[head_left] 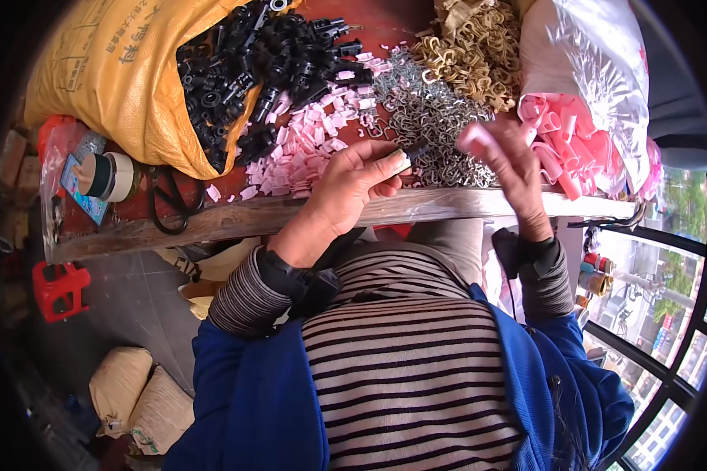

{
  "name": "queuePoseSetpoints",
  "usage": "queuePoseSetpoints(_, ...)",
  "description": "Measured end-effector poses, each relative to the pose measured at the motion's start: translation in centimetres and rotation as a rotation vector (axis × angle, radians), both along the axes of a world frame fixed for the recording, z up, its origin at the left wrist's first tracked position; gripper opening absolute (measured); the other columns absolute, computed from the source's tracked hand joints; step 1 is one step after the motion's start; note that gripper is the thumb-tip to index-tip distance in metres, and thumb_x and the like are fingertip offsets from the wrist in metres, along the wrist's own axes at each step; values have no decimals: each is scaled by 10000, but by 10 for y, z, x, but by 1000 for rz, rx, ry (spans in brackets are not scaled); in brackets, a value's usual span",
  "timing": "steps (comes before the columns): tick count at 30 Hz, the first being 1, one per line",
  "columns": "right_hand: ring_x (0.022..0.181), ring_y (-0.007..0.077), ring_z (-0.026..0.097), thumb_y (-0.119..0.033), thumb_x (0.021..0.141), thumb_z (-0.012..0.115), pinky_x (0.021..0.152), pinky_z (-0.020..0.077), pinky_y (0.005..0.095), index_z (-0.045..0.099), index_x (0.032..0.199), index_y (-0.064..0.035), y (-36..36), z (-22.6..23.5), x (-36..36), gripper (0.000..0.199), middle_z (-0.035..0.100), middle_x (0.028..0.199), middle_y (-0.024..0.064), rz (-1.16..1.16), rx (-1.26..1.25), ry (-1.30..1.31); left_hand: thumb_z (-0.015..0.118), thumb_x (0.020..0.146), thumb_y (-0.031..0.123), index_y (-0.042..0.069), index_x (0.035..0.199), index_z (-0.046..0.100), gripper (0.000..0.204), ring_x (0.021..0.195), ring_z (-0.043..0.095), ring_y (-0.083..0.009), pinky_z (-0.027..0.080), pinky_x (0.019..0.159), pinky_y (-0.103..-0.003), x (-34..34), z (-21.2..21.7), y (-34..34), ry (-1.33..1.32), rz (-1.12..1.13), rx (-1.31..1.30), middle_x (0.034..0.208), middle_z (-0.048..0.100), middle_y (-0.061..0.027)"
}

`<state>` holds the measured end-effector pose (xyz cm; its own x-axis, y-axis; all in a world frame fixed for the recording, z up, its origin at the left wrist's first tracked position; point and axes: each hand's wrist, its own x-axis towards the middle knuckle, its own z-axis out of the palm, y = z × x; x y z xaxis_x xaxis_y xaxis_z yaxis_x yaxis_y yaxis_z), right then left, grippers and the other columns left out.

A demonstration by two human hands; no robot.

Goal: Assembling small mechanical components by fitting metal clips and springs onto plastic parts.

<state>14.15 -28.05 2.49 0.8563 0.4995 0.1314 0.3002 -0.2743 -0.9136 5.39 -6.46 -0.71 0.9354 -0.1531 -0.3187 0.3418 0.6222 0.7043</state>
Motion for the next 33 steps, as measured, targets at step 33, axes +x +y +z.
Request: queuePoseSetpoints(33, 938, 298, 487, -125, 599, 647, 801, 395, 337, 418, 1109, 51, 17, 7, -36, 587, 475, 1017, 191, 546, 134, -93, 613, 743, 149, 0, 1034, 489, 351, 723, 549, -103, 464, 615, -214, -2, 18, -36, 88, -245, 21, 850, 557, -53)
